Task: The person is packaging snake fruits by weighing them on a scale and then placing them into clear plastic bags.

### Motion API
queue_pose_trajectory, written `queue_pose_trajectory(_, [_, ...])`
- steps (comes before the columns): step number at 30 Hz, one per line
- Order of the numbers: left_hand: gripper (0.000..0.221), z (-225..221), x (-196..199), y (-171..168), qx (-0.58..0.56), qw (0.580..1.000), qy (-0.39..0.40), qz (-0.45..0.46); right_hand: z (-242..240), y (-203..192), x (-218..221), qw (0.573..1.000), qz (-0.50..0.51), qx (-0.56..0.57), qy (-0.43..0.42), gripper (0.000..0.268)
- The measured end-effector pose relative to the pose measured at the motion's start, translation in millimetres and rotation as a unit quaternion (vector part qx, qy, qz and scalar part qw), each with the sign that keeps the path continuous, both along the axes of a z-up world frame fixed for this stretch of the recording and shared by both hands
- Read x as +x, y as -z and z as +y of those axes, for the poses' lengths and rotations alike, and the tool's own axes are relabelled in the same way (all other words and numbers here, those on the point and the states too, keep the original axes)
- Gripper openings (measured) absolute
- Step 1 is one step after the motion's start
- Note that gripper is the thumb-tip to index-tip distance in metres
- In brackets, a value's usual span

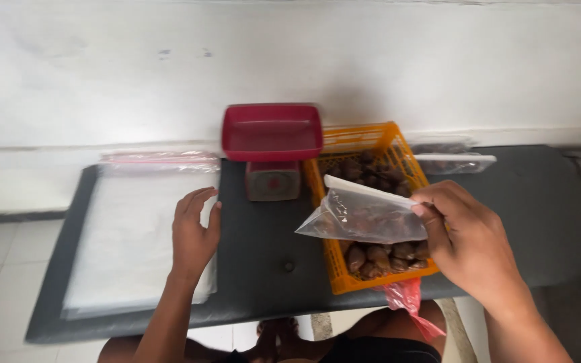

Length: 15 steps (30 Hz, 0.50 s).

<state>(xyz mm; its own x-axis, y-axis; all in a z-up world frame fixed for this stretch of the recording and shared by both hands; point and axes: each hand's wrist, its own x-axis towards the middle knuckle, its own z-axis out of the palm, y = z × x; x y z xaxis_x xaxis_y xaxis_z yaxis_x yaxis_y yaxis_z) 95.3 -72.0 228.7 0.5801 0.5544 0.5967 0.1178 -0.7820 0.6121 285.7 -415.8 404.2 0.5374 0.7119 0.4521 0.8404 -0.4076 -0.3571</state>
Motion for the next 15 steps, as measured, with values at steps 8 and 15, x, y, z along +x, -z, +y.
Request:
queue_pose_trajectory(8, [0.032,-159,158,-120,0.116,0.946,0.287,-0.091,-69,30,82,0.987,-0.115,-0.058,0.096,0.011])
queue_pose_trajectory(15, [0.024,-238,309,-33,0.25,0.906,0.333,0.07,-127,99,159,0.965,-0.126,-0.133,0.187,0.016])
